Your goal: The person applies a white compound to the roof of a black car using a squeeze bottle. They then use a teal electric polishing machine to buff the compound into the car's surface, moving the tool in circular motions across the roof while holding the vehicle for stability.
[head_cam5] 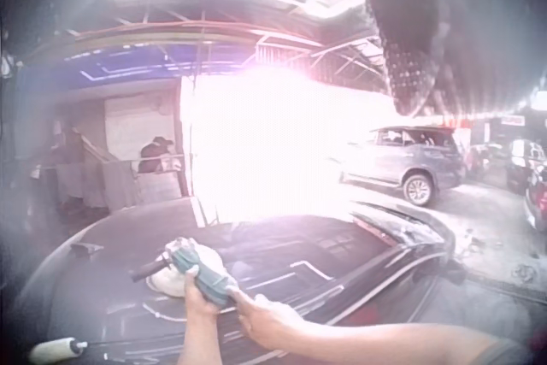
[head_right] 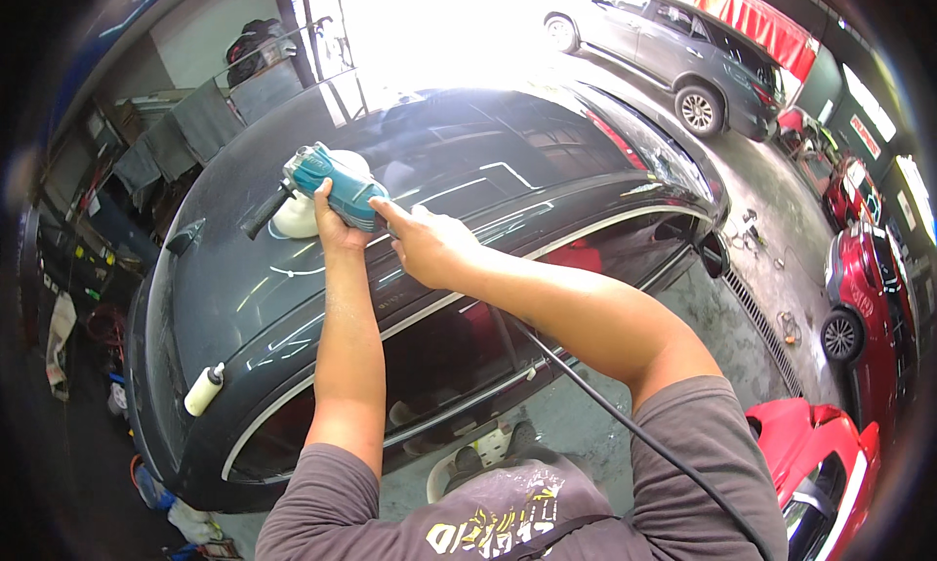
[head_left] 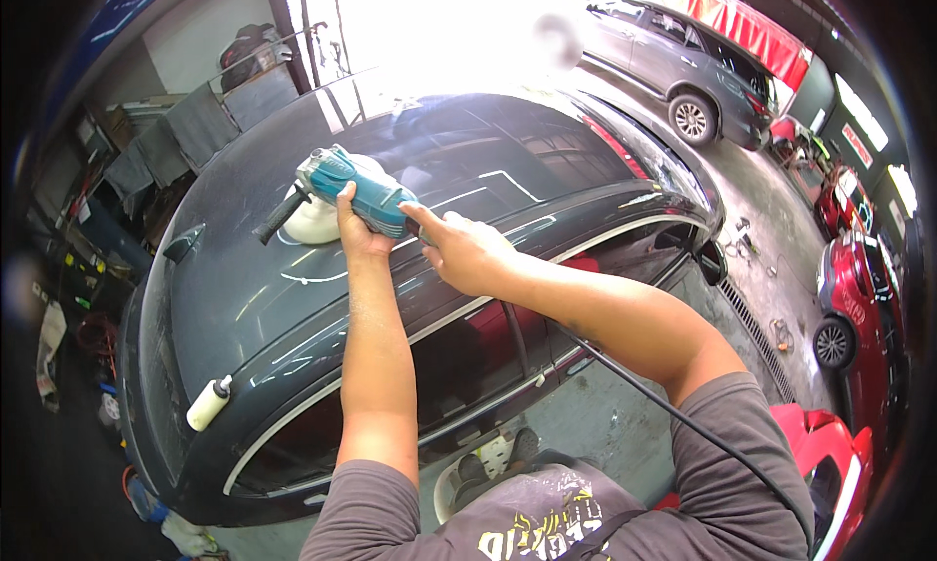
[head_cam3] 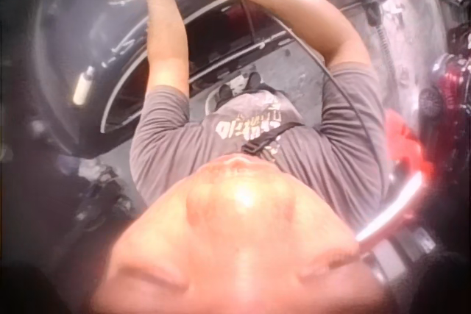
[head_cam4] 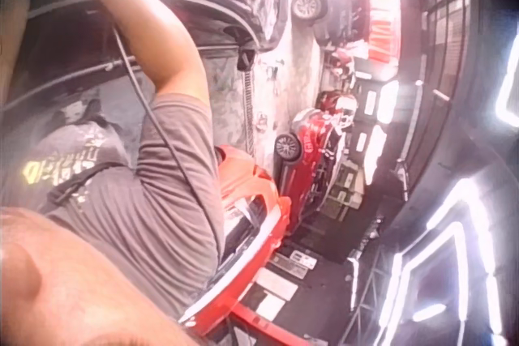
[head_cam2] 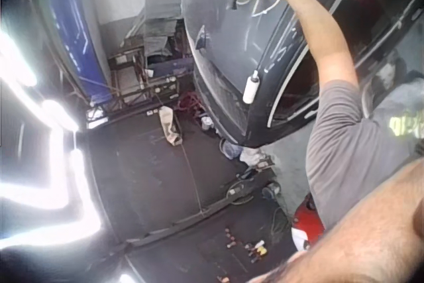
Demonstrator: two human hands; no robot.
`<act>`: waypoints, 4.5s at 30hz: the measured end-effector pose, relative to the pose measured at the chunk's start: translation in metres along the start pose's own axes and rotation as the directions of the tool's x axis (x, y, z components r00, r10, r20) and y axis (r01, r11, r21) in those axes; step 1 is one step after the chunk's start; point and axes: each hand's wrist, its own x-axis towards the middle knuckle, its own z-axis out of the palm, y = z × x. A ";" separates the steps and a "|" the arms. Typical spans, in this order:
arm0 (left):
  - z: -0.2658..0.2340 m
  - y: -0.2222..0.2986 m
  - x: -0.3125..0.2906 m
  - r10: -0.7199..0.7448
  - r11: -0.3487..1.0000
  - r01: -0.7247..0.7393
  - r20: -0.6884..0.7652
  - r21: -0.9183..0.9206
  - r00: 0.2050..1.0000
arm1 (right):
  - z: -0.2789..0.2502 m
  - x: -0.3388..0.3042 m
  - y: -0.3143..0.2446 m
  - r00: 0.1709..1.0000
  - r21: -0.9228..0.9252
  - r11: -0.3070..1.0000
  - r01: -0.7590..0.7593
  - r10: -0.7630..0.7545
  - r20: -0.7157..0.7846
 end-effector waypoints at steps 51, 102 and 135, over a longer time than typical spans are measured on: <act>-0.171 0.127 -0.258 0.484 -0.838 0.192 0.534 0.511 0.693 | -0.043 -0.015 0.094 0.941 -0.041 0.954 -0.298 0.286 -0.179; -0.164 0.130 -0.260 0.504 -0.828 0.174 0.571 0.533 0.648 | 0.000 -0.037 0.026 0.996 -0.084 0.996 -0.004 -0.003 -0.085; -0.164 0.131 -0.264 0.521 -0.801 0.155 0.546 0.578 0.656 | 0.027 0.043 -0.029 0.998 -0.158 0.987 0.044 -0.049 -0.026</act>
